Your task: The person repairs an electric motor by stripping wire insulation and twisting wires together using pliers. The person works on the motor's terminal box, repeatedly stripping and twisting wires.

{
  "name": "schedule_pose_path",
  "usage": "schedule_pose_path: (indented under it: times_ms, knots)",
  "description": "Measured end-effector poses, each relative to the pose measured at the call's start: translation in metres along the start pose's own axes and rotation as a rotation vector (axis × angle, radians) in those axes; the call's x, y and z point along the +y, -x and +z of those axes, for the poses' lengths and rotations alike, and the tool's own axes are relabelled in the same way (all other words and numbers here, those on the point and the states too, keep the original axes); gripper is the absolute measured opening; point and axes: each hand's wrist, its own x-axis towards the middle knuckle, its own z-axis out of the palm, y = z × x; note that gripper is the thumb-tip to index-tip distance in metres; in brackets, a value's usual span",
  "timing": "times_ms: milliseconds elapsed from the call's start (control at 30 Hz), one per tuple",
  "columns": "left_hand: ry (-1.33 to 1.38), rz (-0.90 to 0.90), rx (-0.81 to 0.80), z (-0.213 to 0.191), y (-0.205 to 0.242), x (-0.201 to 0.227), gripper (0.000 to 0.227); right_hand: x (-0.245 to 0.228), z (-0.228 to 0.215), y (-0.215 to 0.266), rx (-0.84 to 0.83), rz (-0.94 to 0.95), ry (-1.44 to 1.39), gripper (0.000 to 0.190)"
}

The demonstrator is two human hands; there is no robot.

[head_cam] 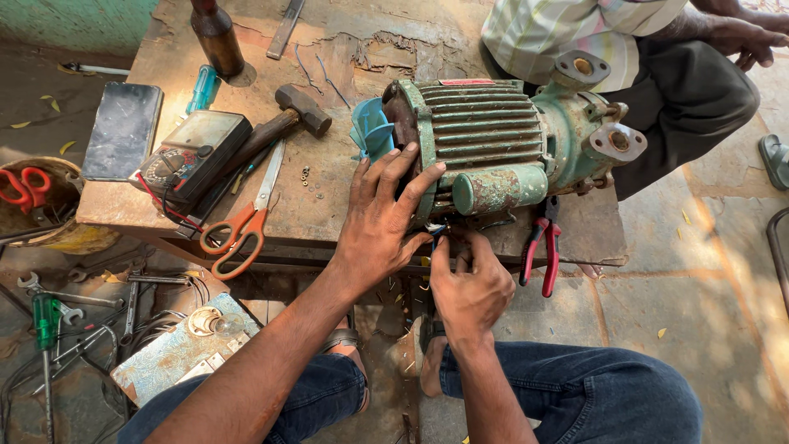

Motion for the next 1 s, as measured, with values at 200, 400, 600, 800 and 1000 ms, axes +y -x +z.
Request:
schedule_pose_path:
  times_ms: [200,400,600,800,1000]
  knots:
    - [-0.006,0.002,0.026,0.005,0.001,-0.001,0.105,0.003,0.008,-0.003,0.077,-0.052,-0.068,0.017]
    - [0.007,0.005,0.037,0.008,0.003,-0.002,0.104,0.008,0.012,-0.005,0.047,-0.017,-0.021,0.021]
    - [-0.024,0.018,0.055,0.009,0.002,-0.001,0.096,0.008,0.010,-0.005,0.024,0.020,-0.023,0.024]
    - [-0.034,0.010,0.014,0.005,0.002,-0.001,0.096,0.011,0.012,-0.010,0.029,0.021,-0.133,0.024]
    - [-0.029,0.018,0.033,0.004,0.000,0.000,0.099,0.014,0.010,-0.005,0.009,0.021,-0.099,0.024]
